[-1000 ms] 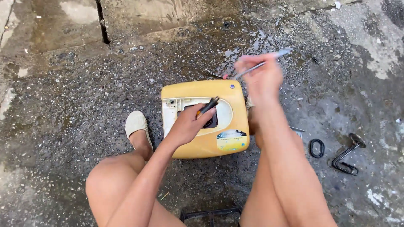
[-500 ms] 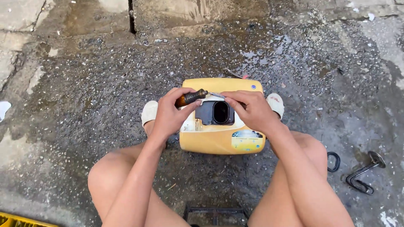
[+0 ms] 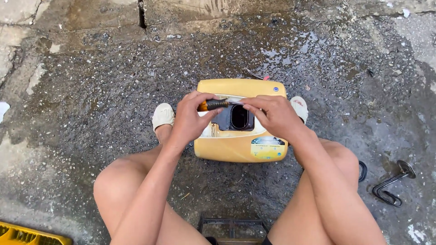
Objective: Cleaning a heating element with steel wool and water, then attempting to reassemble it into a water heater casing using a screwdriver.
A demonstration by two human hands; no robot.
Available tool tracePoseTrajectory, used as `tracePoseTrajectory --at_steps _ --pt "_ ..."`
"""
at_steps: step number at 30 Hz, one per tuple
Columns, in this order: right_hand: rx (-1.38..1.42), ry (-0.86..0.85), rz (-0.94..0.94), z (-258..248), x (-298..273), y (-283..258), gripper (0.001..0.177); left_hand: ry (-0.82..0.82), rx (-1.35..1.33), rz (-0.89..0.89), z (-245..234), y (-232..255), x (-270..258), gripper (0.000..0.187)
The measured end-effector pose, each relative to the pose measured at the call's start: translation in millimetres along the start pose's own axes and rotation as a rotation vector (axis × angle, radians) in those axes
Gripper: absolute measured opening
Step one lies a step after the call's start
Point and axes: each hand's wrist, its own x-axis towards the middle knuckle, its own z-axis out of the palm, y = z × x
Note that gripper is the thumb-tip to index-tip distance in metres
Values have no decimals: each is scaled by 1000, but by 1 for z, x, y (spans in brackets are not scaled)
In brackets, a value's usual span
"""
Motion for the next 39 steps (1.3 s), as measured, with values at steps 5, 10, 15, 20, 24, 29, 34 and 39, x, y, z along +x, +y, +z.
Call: tracePoseTrajectory --at_steps 5,10,15,20,24,29,34,39 --pt "-60 -2 28 -5 0 0 25 24 -3 20 -1 -8 4 29" --pt "-45 -35 45 -2 -1 0 25 22 -19 -12 3 -10 4 27" --pt "-4 -30 66 -5 0 -2 26 26 -32 -17 1 -9 4 28" --pt "29 -39 87 -4 -2 -4 27 38 -53 -14 -2 -7 2 27" --pt "45 -53 103 -4 -1 -2 25 8 -35 3 -2 -2 4 27" --pt "61 -34 125 -7 -2 -3 25 23 26 9 -12 -2 6 24" --pt "68 -83 98 1 1 0 25 -8 79 57 -16 5 4 26" --pt "-93 -128 23 1 2 -1 24 -20 302 143 -21 15 1 27"
